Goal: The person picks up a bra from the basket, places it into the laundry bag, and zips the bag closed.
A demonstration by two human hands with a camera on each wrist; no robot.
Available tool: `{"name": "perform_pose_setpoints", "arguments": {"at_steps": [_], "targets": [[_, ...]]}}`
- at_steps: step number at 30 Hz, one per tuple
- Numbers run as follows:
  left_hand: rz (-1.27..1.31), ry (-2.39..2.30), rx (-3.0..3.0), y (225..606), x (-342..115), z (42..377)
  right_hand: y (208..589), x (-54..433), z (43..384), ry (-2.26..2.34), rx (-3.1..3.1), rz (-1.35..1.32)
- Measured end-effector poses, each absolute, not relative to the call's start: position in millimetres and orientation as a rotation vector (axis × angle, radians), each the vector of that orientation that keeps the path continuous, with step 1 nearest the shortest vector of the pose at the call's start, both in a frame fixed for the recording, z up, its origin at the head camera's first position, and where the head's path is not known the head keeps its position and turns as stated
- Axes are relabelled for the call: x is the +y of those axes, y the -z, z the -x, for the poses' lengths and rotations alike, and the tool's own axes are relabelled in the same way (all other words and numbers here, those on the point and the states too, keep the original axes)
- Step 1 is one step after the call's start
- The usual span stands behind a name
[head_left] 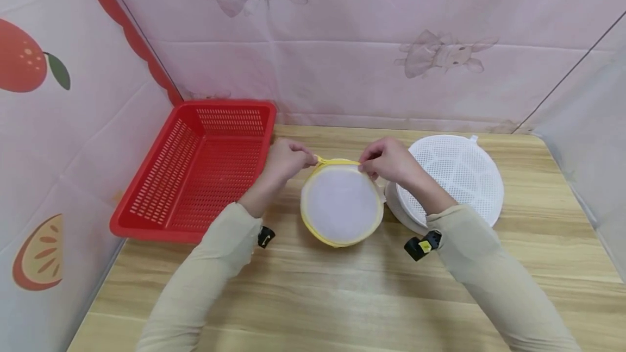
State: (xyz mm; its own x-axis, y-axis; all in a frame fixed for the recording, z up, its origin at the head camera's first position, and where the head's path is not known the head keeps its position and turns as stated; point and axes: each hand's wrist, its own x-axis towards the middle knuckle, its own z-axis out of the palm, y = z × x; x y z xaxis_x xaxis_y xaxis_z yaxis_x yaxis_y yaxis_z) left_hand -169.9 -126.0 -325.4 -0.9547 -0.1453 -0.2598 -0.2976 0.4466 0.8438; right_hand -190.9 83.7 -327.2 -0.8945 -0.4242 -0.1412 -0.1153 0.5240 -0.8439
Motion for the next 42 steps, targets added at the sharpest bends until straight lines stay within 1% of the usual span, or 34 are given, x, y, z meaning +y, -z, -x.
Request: {"name": "perform_pose_setpoints", "arguments": {"at_steps": [5, 9, 19, 29, 34, 42], "targets": [[0.453, -1.63, 2.451, 329.2, -140.6, 170.3, 325.7, 94.1, 192.5, 1.341, 2.395, 0.36], [0.444, -1.676, 2.42, 330.9, -143.9, 170.3, 324.8, 97.2, 193.2, 1.33, 2.38, 0.355], [0.427, -1.58, 2.493, 325.4, -138.8, 171.0, 328.7, 99.7, 194.4, 1.209, 2.338, 0.521], [0.372, -1.586, 2.498, 318.5, -127.4, 170.7, 330.0, 91.7, 195.0, 1.179, 2.38, 0.554], [0.354, -1.641, 2.496, 315.4, -118.1, 169.8, 328.2, 85.1, 194.5, 1.149, 2.446, 0.615], [0.321, -1.457, 2.635, 312.1, -108.8, 166.3, 326.4, 78.7, 192.7, 1.178, 2.478, 0.672]]}}
